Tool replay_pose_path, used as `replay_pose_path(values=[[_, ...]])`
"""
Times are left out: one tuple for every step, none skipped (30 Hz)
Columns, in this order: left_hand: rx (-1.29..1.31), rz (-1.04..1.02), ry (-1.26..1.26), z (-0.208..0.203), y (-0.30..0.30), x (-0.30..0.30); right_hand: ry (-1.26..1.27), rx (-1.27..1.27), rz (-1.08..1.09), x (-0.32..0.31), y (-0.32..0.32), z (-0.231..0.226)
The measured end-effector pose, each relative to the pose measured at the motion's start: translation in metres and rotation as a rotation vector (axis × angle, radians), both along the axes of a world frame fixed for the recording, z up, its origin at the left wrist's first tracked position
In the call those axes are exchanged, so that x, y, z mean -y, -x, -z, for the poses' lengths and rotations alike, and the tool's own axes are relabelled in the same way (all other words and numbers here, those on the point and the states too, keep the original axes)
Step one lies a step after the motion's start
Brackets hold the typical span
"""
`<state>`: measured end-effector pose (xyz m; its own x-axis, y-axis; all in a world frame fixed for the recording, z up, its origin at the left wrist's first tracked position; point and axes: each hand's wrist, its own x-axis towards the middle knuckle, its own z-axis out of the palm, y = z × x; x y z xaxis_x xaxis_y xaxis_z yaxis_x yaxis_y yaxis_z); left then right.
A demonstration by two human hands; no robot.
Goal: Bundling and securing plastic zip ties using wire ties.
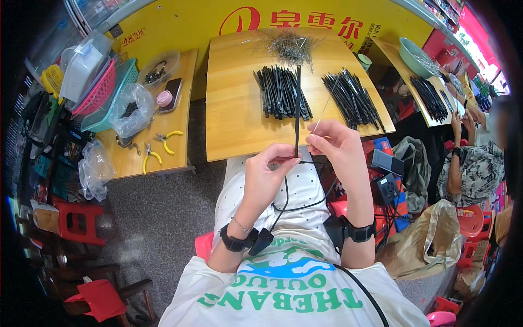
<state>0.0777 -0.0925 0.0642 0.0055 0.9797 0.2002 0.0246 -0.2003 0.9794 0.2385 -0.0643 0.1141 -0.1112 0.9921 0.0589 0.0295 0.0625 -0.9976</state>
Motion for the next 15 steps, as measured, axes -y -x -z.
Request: replay_pose_path(values=[[-0.018, -0.001, -0.021, -0.0007, 0.0002, 0.0004, 0.037, 0.002, -0.026, -0.0009, -0.0023, 0.0006], [-0.036, -0.001, -0.042, -0.0011, 0.0002, 0.0006, 0.037, 0.003, -0.025, -0.0014, -0.0030, 0.0002], [-0.036, -0.002, -0.041, -0.0011, 0.0000, 0.0009, 0.048, 0.012, -0.030, -0.0017, -0.0030, -0.0001], [-0.028, -0.011, -0.034, -0.0011, -0.0006, 0.0012, 0.059, 0.021, -0.035, -0.0020, -0.0032, -0.0004], [-0.020, -0.021, -0.026, -0.0011, -0.0010, 0.0014, 0.059, 0.020, -0.035, -0.0026, -0.0039, 0.0001], [-0.020, -0.021, -0.026, -0.0012, -0.0013, 0.0018, 0.060, 0.025, -0.047, -0.0034, -0.0049, 0.0013], [-0.030, -0.022, -0.037, -0.0015, -0.0016, 0.0022, 0.060, 0.030, -0.058, -0.0038, -0.0056, 0.0020], [-0.040, -0.022, -0.048, -0.0015, -0.0018, 0.0025, 0.060, 0.030, -0.058, -0.0036, -0.0059, 0.0016], [-0.040, -0.022, -0.048, -0.0014, -0.0020, 0.0024, 0.071, 0.012, -0.069, -0.0034, -0.0061, 0.0008], [-0.045, -0.016, -0.045, -0.0012, -0.0022, 0.0023, 0.082, -0.007, -0.080, -0.0033, -0.0063, 0.0004], [-0.051, -0.010, -0.043, -0.0010, -0.0022, 0.0022, 0.082, -0.007, -0.079, -0.0035, -0.0067, 0.0006], [-0.051, -0.010, -0.043, -0.0009, -0.0023, 0.0021, 0.098, -0.015, -0.092, -0.0037, -0.0071, 0.0008], [-0.051, -0.007, -0.057, -0.0007, -0.0024, 0.0021, 0.115, -0.023, -0.105, -0.0039, -0.0075, 0.0011], [-0.051, -0.004, -0.072, -0.0006, -0.0024, 0.0022, 0.115, -0.023, -0.106, -0.0041, -0.0077, 0.0017], [-0.051, -0.004, -0.072, -0.0005, -0.0024, 0.0022, 0.119, -0.034, -0.112, -0.0045, -0.0079, 0.0025]])
